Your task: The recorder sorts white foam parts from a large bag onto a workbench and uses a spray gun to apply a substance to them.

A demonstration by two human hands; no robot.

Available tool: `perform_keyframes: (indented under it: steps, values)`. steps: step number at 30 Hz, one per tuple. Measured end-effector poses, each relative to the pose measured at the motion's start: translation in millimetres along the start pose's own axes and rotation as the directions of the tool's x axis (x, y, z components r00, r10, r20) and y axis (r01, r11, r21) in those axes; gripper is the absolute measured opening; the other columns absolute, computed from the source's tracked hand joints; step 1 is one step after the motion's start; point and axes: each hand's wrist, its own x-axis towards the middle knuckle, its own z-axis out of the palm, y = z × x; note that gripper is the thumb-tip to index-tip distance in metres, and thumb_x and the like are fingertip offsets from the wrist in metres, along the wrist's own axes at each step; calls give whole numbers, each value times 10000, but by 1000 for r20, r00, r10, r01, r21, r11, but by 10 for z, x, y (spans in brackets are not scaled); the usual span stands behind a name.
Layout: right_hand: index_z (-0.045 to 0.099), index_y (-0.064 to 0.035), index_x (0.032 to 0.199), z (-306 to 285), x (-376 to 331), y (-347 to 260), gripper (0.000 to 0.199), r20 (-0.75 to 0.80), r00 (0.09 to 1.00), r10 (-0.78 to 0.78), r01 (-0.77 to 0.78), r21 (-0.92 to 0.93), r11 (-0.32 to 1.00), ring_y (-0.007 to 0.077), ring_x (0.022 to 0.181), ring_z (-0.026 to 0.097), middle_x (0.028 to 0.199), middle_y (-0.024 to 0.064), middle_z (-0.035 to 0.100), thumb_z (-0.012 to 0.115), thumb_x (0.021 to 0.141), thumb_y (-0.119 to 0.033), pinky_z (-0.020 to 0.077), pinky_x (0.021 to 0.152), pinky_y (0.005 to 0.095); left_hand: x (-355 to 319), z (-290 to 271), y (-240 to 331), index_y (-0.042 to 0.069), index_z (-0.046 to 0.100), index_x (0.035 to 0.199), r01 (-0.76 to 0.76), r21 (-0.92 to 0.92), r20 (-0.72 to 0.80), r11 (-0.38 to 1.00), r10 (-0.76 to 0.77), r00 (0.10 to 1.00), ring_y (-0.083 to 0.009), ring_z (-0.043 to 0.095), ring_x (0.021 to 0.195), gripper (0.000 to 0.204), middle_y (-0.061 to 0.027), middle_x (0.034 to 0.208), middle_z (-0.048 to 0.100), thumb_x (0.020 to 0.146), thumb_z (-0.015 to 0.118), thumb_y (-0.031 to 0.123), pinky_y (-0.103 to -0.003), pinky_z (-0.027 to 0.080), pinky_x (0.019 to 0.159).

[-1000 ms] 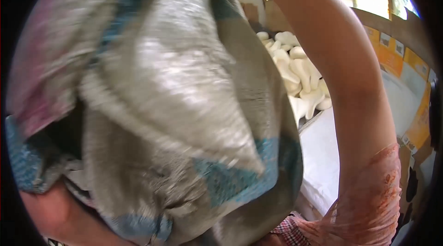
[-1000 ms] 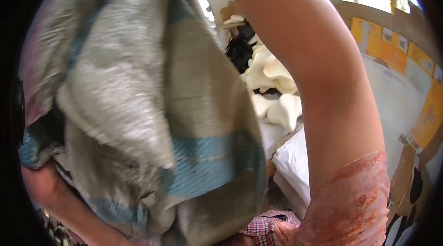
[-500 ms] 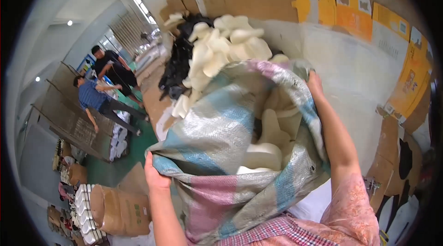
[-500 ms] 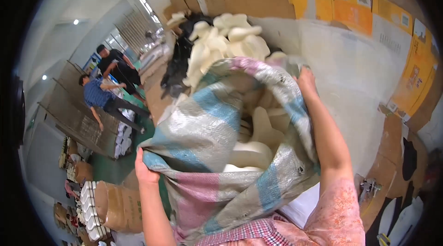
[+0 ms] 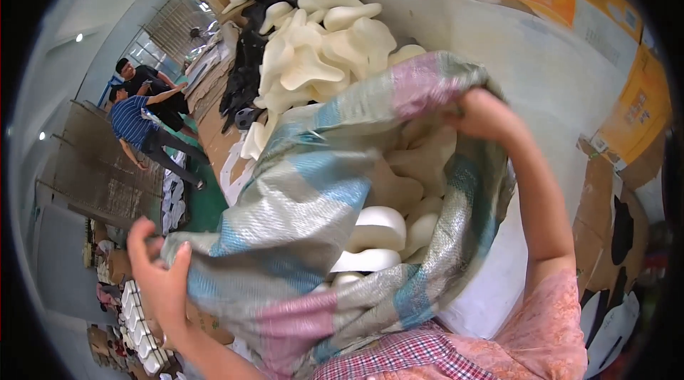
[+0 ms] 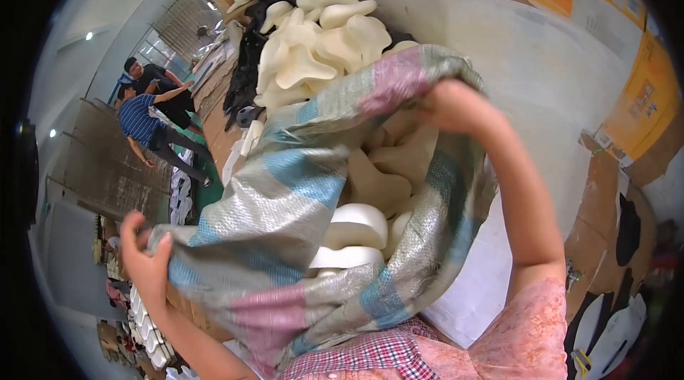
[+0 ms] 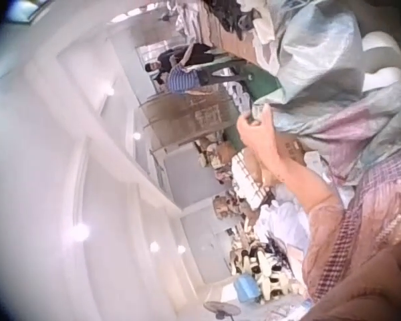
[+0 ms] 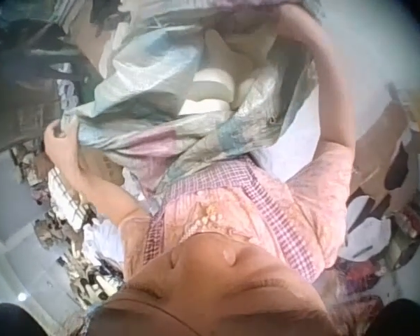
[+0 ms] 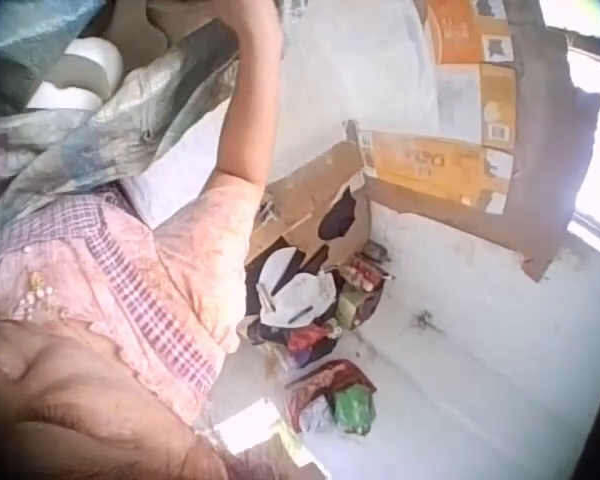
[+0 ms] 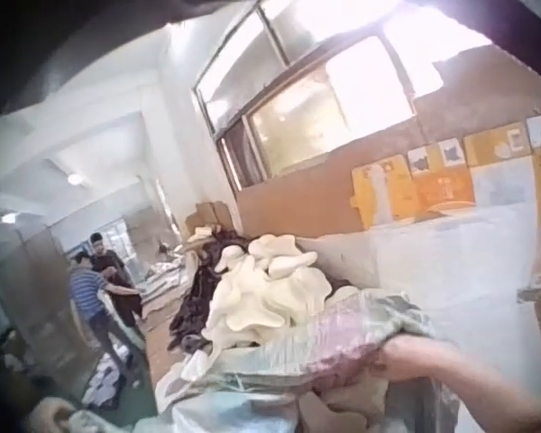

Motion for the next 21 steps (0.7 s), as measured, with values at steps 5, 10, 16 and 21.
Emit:
perform_keyframes:
  steps: [5, 10, 16, 21]
  values:
    - [610, -45, 1062, -268, 256, 234, 388, -211, 976, -48, 101, 249, 963, 276, 934, 591, 995, 138, 633, 661, 793, -320, 457, 829, 365, -416, 1171, 1190, 29, 550, 1171, -303, -771, 555, 560, 825, 111, -394, 443, 1194, 442, -238, 1314, 442, 782, 642, 216, -417, 367, 994]
    - [532, -1, 1152, -243, 392, 553, 527, -276, 953, -122, 160, 119, 980, 328, 1015, 565, 1091, 207, 591, 635, 811, -388, 443, 872, 398, 50, 2859, 987, 36, 465, 1271, -533, -197, 675, 823, 508, 535, -402, 415, 1217, 544, -254, 1316, 424, 775, 623, 193, -408, 330, 1044]
    - [417, 17, 1272, 198, 898, 1479, 673, -322, 947, 6, 32, 111, 993, 375, 1160, 478, 1210, 266, 515, 596, 827, -455, 369, 989, 401, 1403, 3664, 722, 47, 578, 1136, -753, 83, 324, 653, 696, 640, -328, 514, 1124, 415, -207, 1177, 562, 825, 562, 320, -388, 389, 975]
    - [299, 1, 1382, 987, 1510, 2058, 758, -251, 950, 183, -77, 379, 922, 354, 1262, 398, 1325, 256, 439, 559, 854, -476, 299, 1058, 371, 1918, 4084, 1170, 40, 490, 1266, -423, 330, 629, 844, 138, 765, -355, 398, 1257, 694, -237, 1314, 454, 671, 657, 356, -387, 310, 1044]
